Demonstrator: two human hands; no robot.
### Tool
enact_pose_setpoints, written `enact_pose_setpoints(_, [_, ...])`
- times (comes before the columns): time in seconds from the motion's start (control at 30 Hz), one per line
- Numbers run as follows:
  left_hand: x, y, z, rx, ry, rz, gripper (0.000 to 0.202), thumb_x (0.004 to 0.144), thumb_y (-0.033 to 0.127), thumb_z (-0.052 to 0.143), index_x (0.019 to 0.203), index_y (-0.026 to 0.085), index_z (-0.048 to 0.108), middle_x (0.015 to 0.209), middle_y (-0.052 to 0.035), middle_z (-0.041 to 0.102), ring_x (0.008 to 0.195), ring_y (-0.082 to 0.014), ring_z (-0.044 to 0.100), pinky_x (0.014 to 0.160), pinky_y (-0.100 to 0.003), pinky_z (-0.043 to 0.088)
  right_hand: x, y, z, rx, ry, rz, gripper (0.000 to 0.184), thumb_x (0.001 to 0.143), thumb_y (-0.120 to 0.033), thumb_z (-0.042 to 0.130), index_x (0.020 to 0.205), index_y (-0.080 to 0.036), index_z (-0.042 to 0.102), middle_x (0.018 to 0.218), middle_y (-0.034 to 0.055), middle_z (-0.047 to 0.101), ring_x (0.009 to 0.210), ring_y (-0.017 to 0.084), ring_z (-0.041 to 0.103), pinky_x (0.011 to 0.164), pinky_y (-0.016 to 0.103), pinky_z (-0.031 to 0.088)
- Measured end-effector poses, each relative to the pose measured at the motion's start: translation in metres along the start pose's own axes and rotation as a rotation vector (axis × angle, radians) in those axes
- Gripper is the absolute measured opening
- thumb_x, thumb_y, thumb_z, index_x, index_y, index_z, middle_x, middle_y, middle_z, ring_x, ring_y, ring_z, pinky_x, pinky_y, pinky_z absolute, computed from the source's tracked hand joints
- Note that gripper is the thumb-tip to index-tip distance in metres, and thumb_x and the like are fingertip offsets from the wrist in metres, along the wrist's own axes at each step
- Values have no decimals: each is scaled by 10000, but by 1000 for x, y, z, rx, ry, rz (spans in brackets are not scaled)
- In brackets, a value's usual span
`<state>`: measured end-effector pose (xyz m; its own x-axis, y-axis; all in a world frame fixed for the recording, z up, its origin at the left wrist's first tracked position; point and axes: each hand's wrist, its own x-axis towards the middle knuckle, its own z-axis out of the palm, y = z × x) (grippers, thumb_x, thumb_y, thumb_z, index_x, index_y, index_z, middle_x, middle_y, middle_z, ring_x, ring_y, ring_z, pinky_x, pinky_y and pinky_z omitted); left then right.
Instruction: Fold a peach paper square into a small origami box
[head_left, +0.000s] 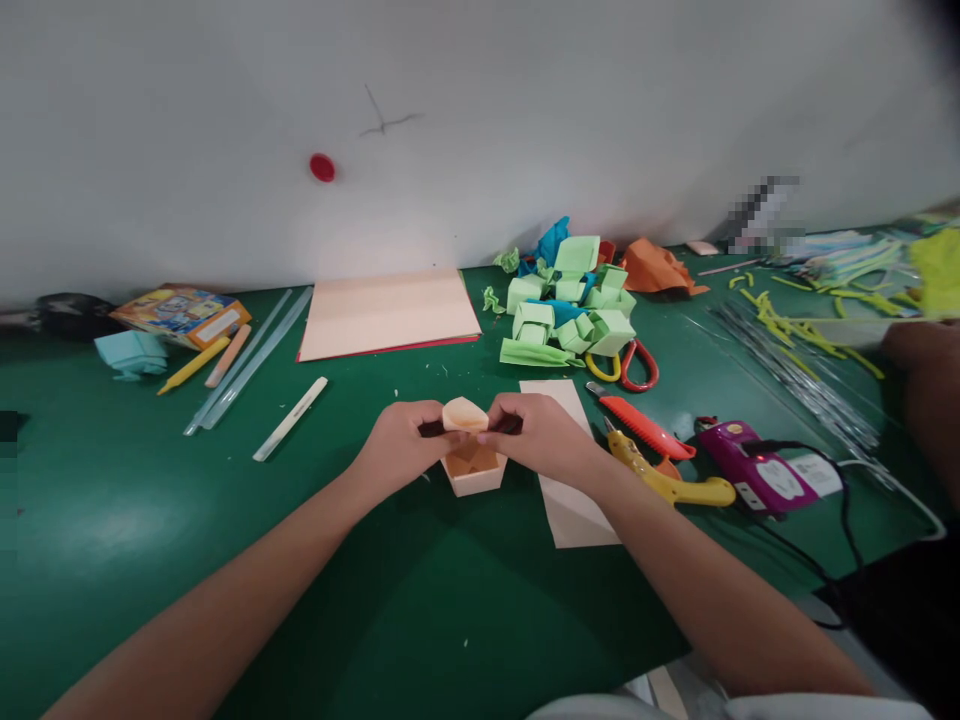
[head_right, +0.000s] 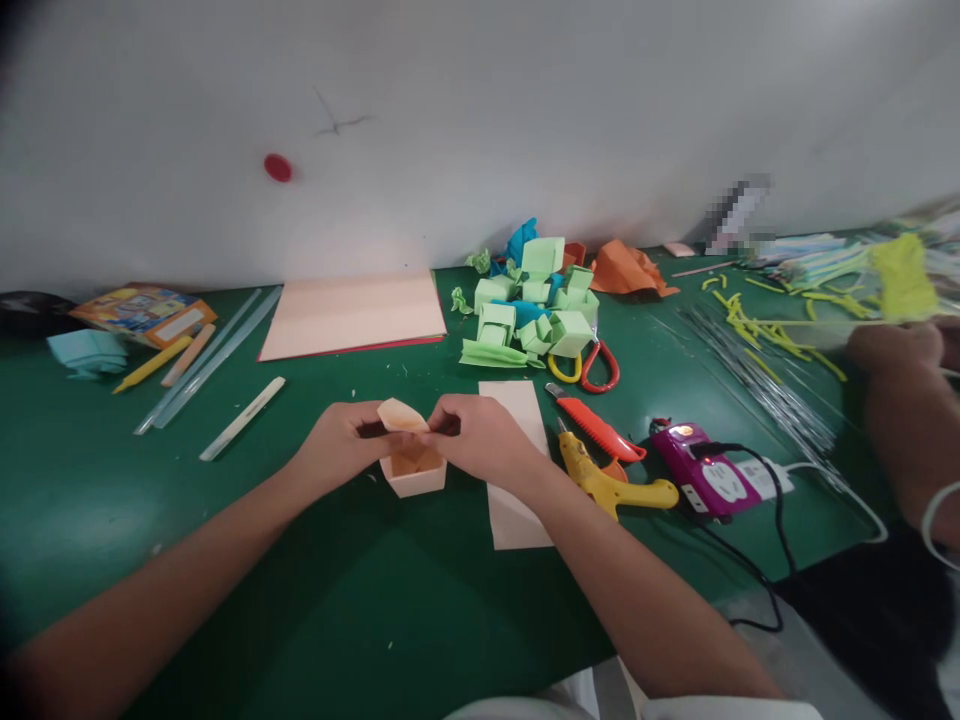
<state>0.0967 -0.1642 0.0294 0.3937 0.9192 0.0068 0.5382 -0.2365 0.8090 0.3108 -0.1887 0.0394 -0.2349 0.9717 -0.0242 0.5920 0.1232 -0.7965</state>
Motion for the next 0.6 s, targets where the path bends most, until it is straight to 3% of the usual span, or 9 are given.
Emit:
enact_pose_setpoints(0.37, [-1,2,4,-84,82,22,157,759,340,732,823,196,735,789,-8,726,737,-180,652,650,-281,483,0,-1,3,1,43,-28,96,833,-298,694,801,-225,641,753,-9,693,676,157,608,593,272,407])
enact_pose_setpoints(0.53, [-1,4,7,-174,82,93,28,738,230,711,733,205,701,841,-18,699,778,-166,651,700,-281,519,-1,-4,2,3,23,-37,77,772,-157,657,792,-228,635,775,-10,696,705,165,623,600,274,421])
enact_pose_setpoints(0.6, [-1,4,8,-201,49,122,65,747,196,692,691,212,720,910,-38,704,806,-165,658,744,-296,533,-1,-4,1,7,1,-66,115,750,-118,634,785,-228,633,792,-14,698,726,164,623,624,277,425])
